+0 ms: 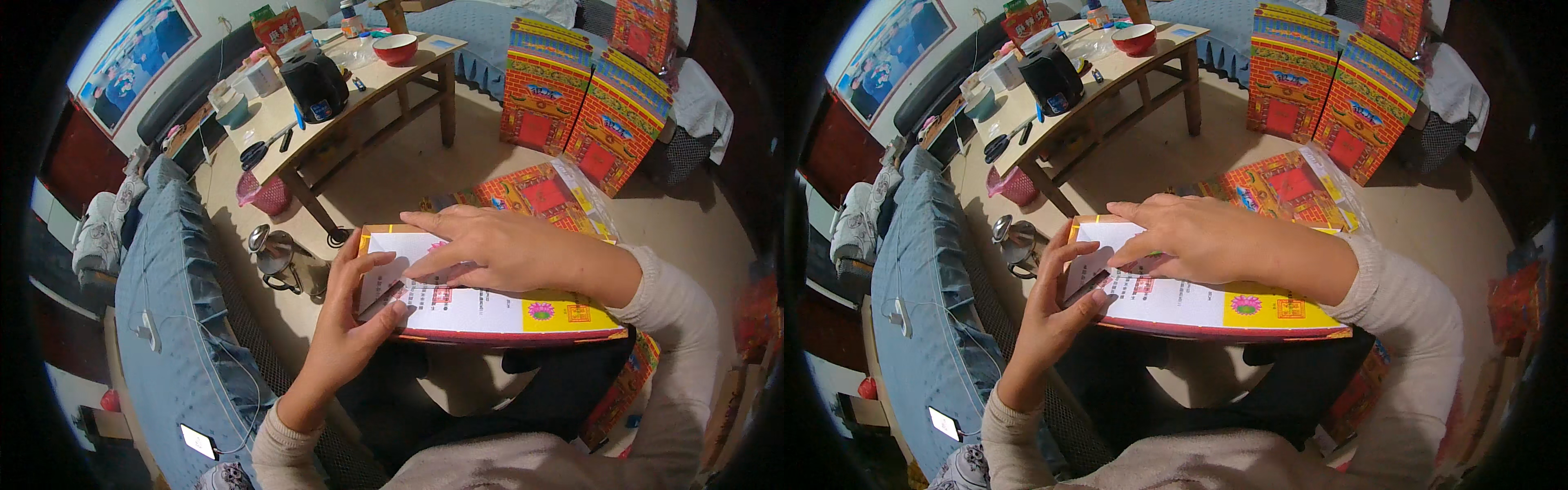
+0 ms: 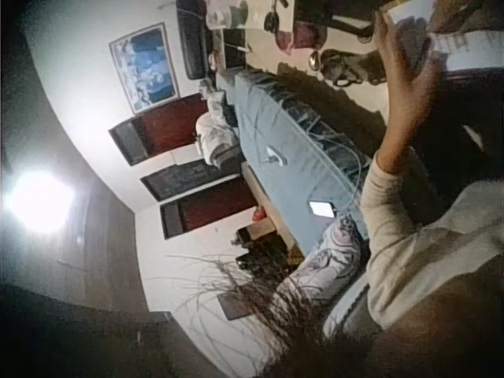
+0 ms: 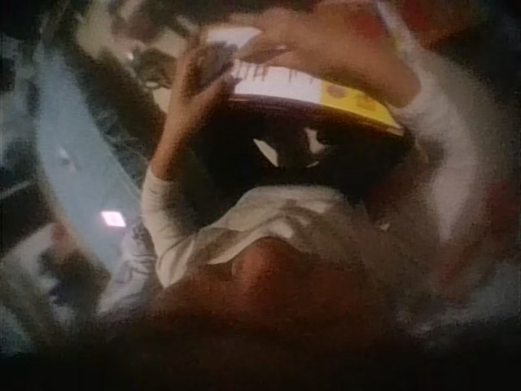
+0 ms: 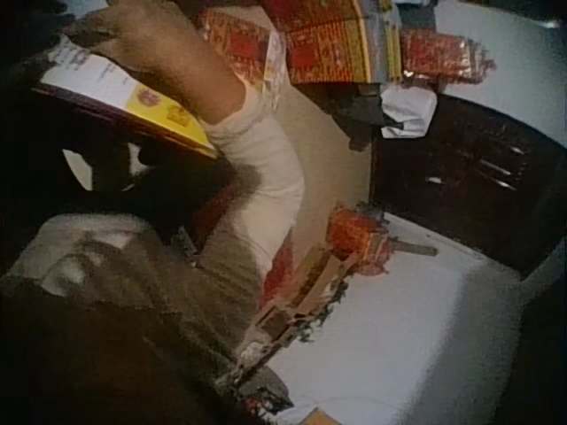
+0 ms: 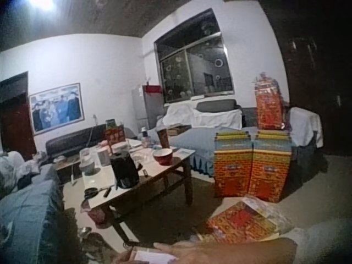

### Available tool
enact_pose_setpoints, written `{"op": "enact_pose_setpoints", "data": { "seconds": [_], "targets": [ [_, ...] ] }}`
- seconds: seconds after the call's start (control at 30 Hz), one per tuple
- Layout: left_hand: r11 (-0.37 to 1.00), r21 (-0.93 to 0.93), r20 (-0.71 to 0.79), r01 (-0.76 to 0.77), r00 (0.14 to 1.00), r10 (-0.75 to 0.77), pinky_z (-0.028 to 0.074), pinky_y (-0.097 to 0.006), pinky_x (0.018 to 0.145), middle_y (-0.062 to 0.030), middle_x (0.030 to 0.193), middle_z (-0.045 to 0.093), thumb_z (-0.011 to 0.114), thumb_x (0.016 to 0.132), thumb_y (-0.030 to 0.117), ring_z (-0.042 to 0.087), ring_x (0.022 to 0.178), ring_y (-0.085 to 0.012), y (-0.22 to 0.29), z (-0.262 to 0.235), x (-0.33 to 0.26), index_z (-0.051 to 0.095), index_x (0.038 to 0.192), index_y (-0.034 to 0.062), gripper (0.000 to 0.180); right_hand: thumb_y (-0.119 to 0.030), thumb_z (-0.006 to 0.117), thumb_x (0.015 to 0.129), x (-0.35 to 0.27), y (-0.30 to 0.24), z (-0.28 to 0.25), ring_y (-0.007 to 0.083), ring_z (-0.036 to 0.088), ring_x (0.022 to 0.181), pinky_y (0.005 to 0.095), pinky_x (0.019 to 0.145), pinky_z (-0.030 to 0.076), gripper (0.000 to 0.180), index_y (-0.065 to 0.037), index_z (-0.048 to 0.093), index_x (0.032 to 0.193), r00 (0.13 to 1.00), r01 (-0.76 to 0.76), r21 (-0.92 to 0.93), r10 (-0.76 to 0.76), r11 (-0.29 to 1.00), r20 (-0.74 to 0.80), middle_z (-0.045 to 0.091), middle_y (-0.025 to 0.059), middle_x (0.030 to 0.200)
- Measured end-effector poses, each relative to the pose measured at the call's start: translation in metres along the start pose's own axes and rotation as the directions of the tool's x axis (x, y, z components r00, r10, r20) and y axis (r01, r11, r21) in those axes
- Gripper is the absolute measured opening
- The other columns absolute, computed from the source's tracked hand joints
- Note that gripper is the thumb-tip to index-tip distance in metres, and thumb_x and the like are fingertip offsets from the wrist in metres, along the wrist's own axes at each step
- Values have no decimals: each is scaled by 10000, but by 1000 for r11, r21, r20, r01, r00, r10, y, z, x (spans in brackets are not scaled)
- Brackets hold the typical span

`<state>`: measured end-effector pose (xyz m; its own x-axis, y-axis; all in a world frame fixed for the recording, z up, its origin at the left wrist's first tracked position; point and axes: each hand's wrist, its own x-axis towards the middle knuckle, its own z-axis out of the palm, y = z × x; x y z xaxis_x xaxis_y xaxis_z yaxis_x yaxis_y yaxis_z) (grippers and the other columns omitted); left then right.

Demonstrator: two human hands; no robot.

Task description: The person assembles a colorful printed cardboard box by folding flaps, inserting tabs, and securing them with adhesive. They handle multiple similar boxes and repeatedly fold and attach parts to form the box structure.

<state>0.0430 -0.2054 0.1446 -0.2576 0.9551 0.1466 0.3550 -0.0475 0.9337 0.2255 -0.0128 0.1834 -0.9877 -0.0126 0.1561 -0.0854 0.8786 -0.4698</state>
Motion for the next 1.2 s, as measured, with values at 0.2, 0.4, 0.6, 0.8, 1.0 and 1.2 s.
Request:
{"op": "enact_pose_setpoints", "data": {
  "seconds": [0.2,0.4,0.6,0.8,1.0,1.2],
  "targets": [
    [991,-126,11,54,999,-53,314,-374,1157,-206,1580,250,755,864,182,350,1439,-291,-4,1,-4,532,1341,52,542,-186,702,874,-1,0,1,374,517,1282,448,995,490,322,-224,719,1193,1000,15,-18,-16,1000,-21,448,211,1501],
    [985,-168,12,31,1000,-29,314,-378,1158,-209,1591,239,765,868,211,350,1441,-296,-8,-1,-9,530,1349,46,560,-185,693,884,-1,-6,-5,380,507,1293,442,1019,475,330,-222,720,1211,998,-47,82,45,996,35,439,202,1515],
    [989,-137,-58,-54,997,47,331,-408,1153,-221,1593,253,743,877,209,348,1450,-304,-11,1,-12,532,1358,36,552,-169,668,900,-6,-1,-14,394,527,1271,428,1029,464,358,-220,702,1253,998,-15,116,8,993,58,451,217,1507],
    [997,-5,-169,-73,983,72,309,-446,1166,-242,1576,301,674,868,130,315,1472,-340,-6,4,-19,558,1329,30,486,-271,650,930,-26,-2,-47,336,630,1147,383,970,487,478,-185,588,1397,963,-248,325,197,913,182,557,188,1417],
    [969,220,-221,-108,963,158,286,-524,1174,-217,1578,331,651,887,195,324,1466,-378,-3,12,-15,611,1290,86,420,-349,658,940,-86,14,-59,259,573,1243,348,1032,441,594,-147,499,1476,921,-381,365,312,850,235,564,135,1418],
    [602,756,20,-257,928,371,165,-563,1203,-187,1492,482,592,939,287,338,1459,-393,27,22,-13,699,1214,136,332,-380,677,922,-112,13,-51,254,570,1251,333,1040,434,629,-144,498,1477,890,-453,415,377,789,256,572,137,1414]
  ]
}}
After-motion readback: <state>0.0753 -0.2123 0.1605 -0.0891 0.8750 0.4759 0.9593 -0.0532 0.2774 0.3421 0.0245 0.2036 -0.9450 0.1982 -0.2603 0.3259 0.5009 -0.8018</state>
